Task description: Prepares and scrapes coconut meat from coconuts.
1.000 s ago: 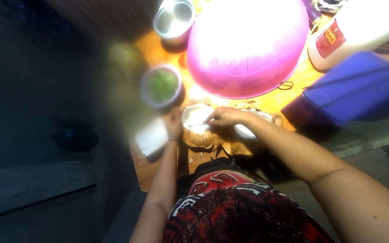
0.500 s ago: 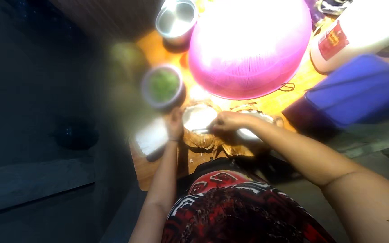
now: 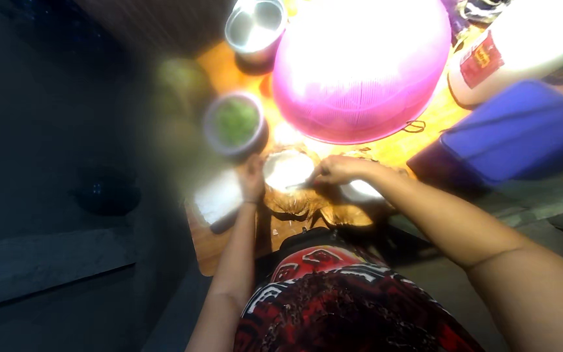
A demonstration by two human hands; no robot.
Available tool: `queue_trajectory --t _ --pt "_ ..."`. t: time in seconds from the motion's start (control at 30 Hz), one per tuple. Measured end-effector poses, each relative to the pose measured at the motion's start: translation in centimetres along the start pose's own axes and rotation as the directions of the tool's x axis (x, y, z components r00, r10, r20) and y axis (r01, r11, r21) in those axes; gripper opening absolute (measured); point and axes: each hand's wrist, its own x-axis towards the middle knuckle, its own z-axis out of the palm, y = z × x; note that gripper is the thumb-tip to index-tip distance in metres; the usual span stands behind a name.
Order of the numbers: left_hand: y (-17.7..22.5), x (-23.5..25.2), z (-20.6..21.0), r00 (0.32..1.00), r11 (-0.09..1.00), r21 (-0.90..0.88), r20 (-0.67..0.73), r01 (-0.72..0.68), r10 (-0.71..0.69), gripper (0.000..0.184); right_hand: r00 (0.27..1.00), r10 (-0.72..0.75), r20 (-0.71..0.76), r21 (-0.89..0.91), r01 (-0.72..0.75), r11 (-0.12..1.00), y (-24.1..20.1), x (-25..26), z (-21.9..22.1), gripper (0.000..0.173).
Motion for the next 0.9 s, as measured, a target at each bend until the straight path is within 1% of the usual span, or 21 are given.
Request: queue_trajectory --t 0.07,0.13,0.2,0.3,0.37,0.43,0.5,0.53,0.57,0.63,0.73,0.77,0.8,0.87,0.9 --pt "0.2 0.1 0.2 1.000 1.000 -0.029 0.003 0.008 -0.008 0.030 0.998 -0.017 -0.066 0.032 0.019 0.999 -0.2 0.7 0.2 0.025" --pt "-0.1 0.1 0.2 1.000 0.998 -0.064 -0.001 -0.006 0.006 0.030 0.997 -0.038 -0.073 0.052 0.042 0.998 -0.9 1.6 0.8 0.027" --pt "-0.4 0.0 0.0 1.000 0.997 -0.074 -0.001 -0.016 0.016 0.030 0.996 -0.065 -0.063 0.039 0.067 0.997 -0.2 2.1 1.7 0.026" --pt "-0.3 -0.2 0.0 1.000 0.999 -0.034 -0.010 -0.009 0.009 0.030 0.999 -0.006 0.034 -0.012 0.006 1.000 0.5 0.5 0.8 0.025" --pt "0.0 -0.1 0.1 1.000 1.000 -0.018 -0.009 0.000 0.000 0.030 0.999 0.026 0.023 -0.004 -0.026 1.000 0.2 0.2 0.0 0.025" --pt "0.0 0.0 0.2 1.000 1.000 -0.026 -0.007 -0.005 0.004 0.030 0.998 0.002 -0.065 0.066 0.003 0.998 -0.6 1.1 0.2 0.026" --pt "-0.1 0.1 0.1 1.000 1.000 -0.028 -0.001 0.001 -0.001 0.032 0.988 -0.062 -0.142 0.100 0.077 0.992 -0.6 2.9 1.4 0.026" --pt "-0.2 0.0 0.0 1.000 1.000 -0.024 0.000 0.008 -0.008 0.033 0.983 -0.103 -0.153 0.100 0.119 0.988 -0.3 3.6 2.1 0.026" --pt "-0.3 0.0 -0.1 1.000 1.000 -0.015 -0.005 0.010 -0.010 0.033 0.980 -0.136 -0.147 0.090 0.150 0.985 0.1 4.0 2.6 0.025" --pt "-0.5 -0.2 -0.1 1.000 1.000 0.001 -0.012 0.001 -0.001 0.032 0.989 -0.127 -0.075 0.040 0.130 0.991 0.5 3.3 2.5 0.024" --pt "-0.1 -0.2 -0.1 1.000 1.000 0.013 -0.014 -0.005 0.005 0.031 0.996 0.031 0.084 -0.076 -0.025 0.997 -0.8 1.4 -0.4 0.024" --pt "0.0 -0.1 0.0 1.000 1.000 0.007 -0.015 -0.006 0.006 0.030 0.997 0.031 0.068 -0.087 -0.025 0.996 -0.7 1.4 -0.8 0.023" --pt "0.0 0.0 0.0 1.000 1.000 -0.005 -0.012 -0.008 0.008 0.030 1.000 -0.004 0.013 -0.073 0.005 0.997 -0.5 1.8 -0.7 0.023" --pt "-0.3 0.1 0.1 1.000 0.999 -0.035 -0.007 -0.017 0.017 0.030 0.994 -0.060 -0.093 0.000 0.060 0.998 -0.6 2.7 -0.1 0.025" --pt "-0.6 0.2 0.2 1.000 0.999 -0.047 -0.007 -0.024 0.024 0.031 0.992 -0.059 -0.107 0.038 0.064 0.997 -1.0 3.1 0.3 0.026"
